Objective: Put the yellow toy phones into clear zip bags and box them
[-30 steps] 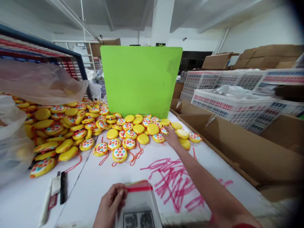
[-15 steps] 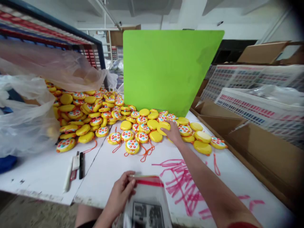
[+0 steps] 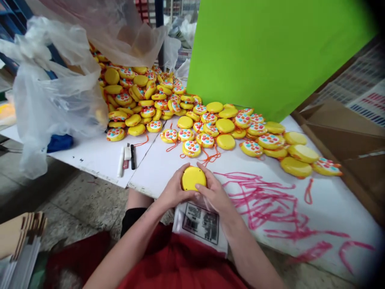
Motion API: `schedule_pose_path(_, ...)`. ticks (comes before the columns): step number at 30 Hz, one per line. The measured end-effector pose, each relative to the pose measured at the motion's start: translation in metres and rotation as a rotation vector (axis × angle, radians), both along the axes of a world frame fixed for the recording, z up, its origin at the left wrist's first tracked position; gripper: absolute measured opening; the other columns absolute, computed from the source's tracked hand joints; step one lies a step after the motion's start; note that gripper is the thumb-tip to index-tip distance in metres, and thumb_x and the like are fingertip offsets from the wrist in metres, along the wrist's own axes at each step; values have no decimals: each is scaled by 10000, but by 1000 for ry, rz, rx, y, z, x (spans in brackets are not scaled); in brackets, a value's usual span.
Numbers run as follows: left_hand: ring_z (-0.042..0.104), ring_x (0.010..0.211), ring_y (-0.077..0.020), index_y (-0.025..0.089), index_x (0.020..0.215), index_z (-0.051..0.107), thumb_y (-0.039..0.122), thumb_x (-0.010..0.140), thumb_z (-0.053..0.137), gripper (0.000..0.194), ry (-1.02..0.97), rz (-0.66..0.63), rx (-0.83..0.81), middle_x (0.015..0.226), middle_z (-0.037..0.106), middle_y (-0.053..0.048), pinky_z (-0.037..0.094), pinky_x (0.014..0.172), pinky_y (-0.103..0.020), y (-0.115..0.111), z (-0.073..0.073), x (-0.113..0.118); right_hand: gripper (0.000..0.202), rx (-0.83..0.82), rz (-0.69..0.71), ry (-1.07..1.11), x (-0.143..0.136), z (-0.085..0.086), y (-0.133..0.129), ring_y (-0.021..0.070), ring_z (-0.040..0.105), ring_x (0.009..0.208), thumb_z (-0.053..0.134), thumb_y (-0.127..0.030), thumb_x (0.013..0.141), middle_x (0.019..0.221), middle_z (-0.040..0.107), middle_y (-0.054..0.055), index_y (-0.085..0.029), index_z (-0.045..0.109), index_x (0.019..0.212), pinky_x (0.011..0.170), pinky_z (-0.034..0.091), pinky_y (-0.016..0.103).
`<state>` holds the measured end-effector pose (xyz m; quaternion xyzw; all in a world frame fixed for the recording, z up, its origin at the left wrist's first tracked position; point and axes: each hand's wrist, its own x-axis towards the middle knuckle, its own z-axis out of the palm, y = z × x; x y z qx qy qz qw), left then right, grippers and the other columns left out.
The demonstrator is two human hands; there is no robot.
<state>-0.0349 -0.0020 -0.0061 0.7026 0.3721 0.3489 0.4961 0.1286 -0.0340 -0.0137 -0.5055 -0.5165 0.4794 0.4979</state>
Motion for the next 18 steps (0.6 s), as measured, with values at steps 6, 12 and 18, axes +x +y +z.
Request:
schedule_pose_path(6, 413, 1237, -301, 172, 1422, 236, 406, 643, 756, 965, 62, 6, -7, 1405, 377, -135, 330, 1051, -423, -1, -2, 2, 539, -43, -140, 100, -4, 0, 8, 200, 557, 1050, 631, -314, 745, 1201, 582, 63, -200, 505, 1257, 903, 467, 348)
schedule_pose_path(12, 449, 1192, -294, 156, 1416, 209, 414, 689, 716, 923, 91, 23, -35, 1375, 398, -144, 378, 997, -400, -3, 1, 2, 495, -66, -88, 129, -4, 2, 8, 197, 548, 1057, 602, -306, 767, 1217, 571, 61, -207, 519, 1245, 907, 458, 344)
schedule_pose_path(18, 465, 1179, -286, 193, 1401, 217, 446, 699, 698, 888, 151, 12, 3, 1361, 410, -126, 384, 994, -406, -4, 3, 3, 449, -33, -153, 164, -6, 1, 8, 180, 576, 966, 638, -322, 750, 1116, 611, 39, -230, 545, 1179, 859, 477, 334)
